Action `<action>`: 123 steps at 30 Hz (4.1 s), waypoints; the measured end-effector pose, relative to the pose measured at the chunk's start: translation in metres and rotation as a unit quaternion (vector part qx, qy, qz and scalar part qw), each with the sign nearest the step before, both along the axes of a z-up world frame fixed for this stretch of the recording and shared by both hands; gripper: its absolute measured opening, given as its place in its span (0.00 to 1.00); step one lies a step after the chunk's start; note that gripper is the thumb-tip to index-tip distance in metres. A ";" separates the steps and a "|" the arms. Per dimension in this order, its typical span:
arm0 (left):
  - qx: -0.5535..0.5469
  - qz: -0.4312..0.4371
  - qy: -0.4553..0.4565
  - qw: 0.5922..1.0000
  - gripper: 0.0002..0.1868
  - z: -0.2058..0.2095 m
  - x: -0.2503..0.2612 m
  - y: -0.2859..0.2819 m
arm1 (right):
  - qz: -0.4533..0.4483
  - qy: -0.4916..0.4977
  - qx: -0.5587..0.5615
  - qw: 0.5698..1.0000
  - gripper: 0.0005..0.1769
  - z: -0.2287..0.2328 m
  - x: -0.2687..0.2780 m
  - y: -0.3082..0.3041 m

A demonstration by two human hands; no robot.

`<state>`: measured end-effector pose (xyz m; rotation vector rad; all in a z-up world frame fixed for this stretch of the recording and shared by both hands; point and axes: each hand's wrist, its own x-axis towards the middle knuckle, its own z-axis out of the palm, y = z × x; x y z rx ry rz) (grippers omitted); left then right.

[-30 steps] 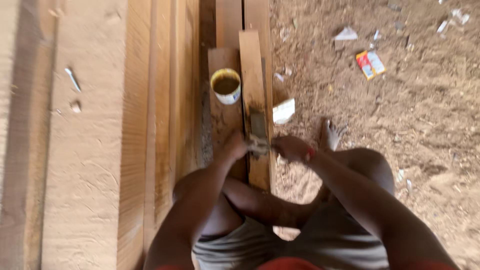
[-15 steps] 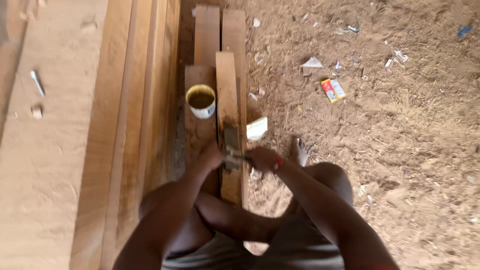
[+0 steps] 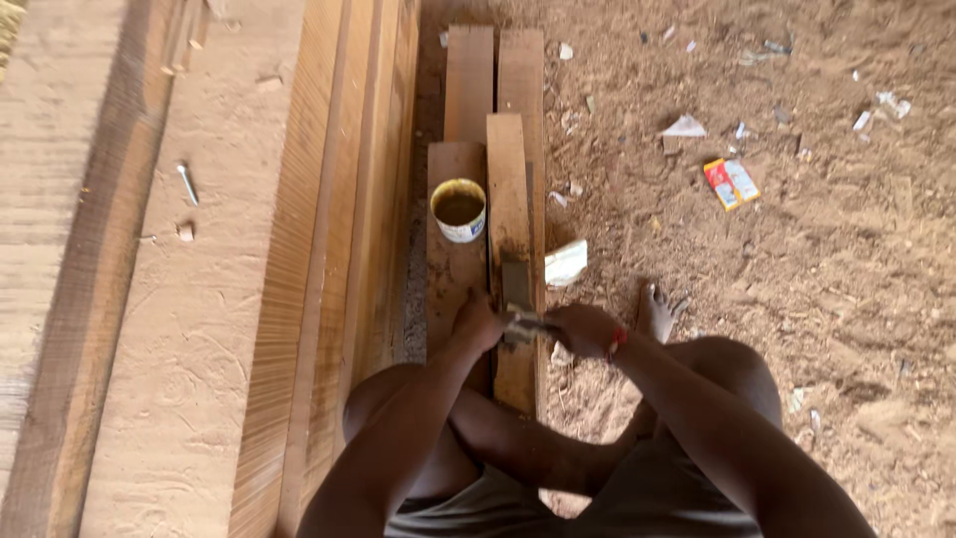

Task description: The person applies a pasty substance from a small container onto specific spots on a wooden board using a metal scraper, spreading it evenly before cleaning the tool.

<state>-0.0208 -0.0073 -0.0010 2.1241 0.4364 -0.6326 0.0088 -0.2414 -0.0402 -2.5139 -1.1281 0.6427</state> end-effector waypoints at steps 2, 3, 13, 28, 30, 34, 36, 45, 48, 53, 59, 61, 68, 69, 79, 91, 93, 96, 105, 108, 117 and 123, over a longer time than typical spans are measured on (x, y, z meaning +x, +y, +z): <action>-0.012 0.024 0.039 0.999 0.49 0.010 0.001 -0.001 | -0.027 0.039 -0.013 0.999 0.10 0.004 0.004 0.001; -0.033 0.061 0.062 0.996 0.48 0.013 0.006 -0.002 | -0.054 0.074 -0.033 0.995 0.11 0.006 0.009 0.004; -0.042 0.039 -0.002 0.998 0.47 -0.004 0.016 0.003 | -0.057 0.086 -0.068 0.992 0.17 0.014 0.015 0.016; -0.114 0.047 0.066 0.990 0.44 -0.022 0.003 0.001 | -0.010 0.136 -0.008 0.991 0.14 -0.010 0.005 -0.003; -0.105 0.054 0.057 0.991 0.47 -0.027 0.003 0.000 | -0.024 0.136 -0.020 0.990 0.15 -0.011 0.000 -0.005; -0.082 0.109 0.002 0.991 0.54 -0.025 0.036 -0.001 | -0.022 0.042 0.124 0.991 0.24 -0.008 0.031 0.007; -0.078 0.113 -0.006 0.990 0.57 -0.025 0.044 -0.002 | -0.161 0.054 -0.085 0.982 0.16 -0.006 0.042 0.009; -0.091 0.072 0.037 0.993 0.63 0.001 0.013 0.000 | -0.027 0.133 0.003 0.991 0.11 -0.003 0.014 -0.011; -0.083 0.114 0.012 0.990 0.63 0.010 0.028 -0.005 | -0.074 0.044 0.001 0.996 0.13 -0.010 0.036 -0.005; -0.045 0.085 0.046 0.994 0.54 0.019 0.033 -0.002 | -0.123 0.049 -0.037 0.990 0.14 -0.008 0.035 0.005; -0.075 0.087 0.046 0.992 0.66 0.012 0.006 0.002 | 0.024 0.031 -0.008 0.999 0.15 0.007 0.017 -0.001; -0.051 0.101 0.030 0.993 0.62 0.010 0.020 -0.001 | 0.058 -0.033 0.084 0.994 0.25 0.013 0.031 0.003; -0.039 0.055 0.048 0.997 0.63 0.016 0.023 0.003 | -0.065 0.029 -0.100 0.992 0.13 0.029 0.020 0.017; -0.044 0.029 0.043 0.998 0.64 0.018 0.012 0.004 | -0.035 0.037 -0.095 0.994 0.12 0.029 0.013 0.015; -0.020 0.084 -0.032 0.996 0.53 0.032 0.040 -0.004 | 0.008 -0.049 -0.051 0.997 0.20 -0.006 0.037 0.005; -0.005 0.095 -0.081 0.992 0.46 0.022 0.032 -0.004 | -0.124 0.048 -0.124 0.983 0.19 0.040 0.034 0.023; -0.054 0.109 -0.018 0.992 0.47 0.028 0.034 -0.001 | -0.088 0.027 -0.155 0.984 0.20 0.040 0.035 0.024; -0.044 0.050 0.065 0.996 0.51 0.018 0.008 0.007 | -0.066 0.069 -0.090 0.991 0.18 0.027 0.014 0.012; -0.033 0.085 -0.042 0.995 0.52 0.000 0.045 -0.005 | -0.158 -0.021 -0.125 0.979 0.20 0.006 0.048 0.012; -0.038 0.062 0.008 0.997 0.56 0.008 0.027 0.000 | -0.016 -0.035 -0.016 0.999 0.23 0.003 0.020 0.009; -0.108 0.094 -0.031 0.989 0.45 0.008 0.042 0.005 | -0.116 -0.049 -0.082 0.989 0.18 0.002 0.041 0.013; -0.051 -0.029 -0.087 0.995 0.41 -0.042 0.013 0.011 | -0.035 0.000 0.003 0.999 0.19 0.005 0.002 0.012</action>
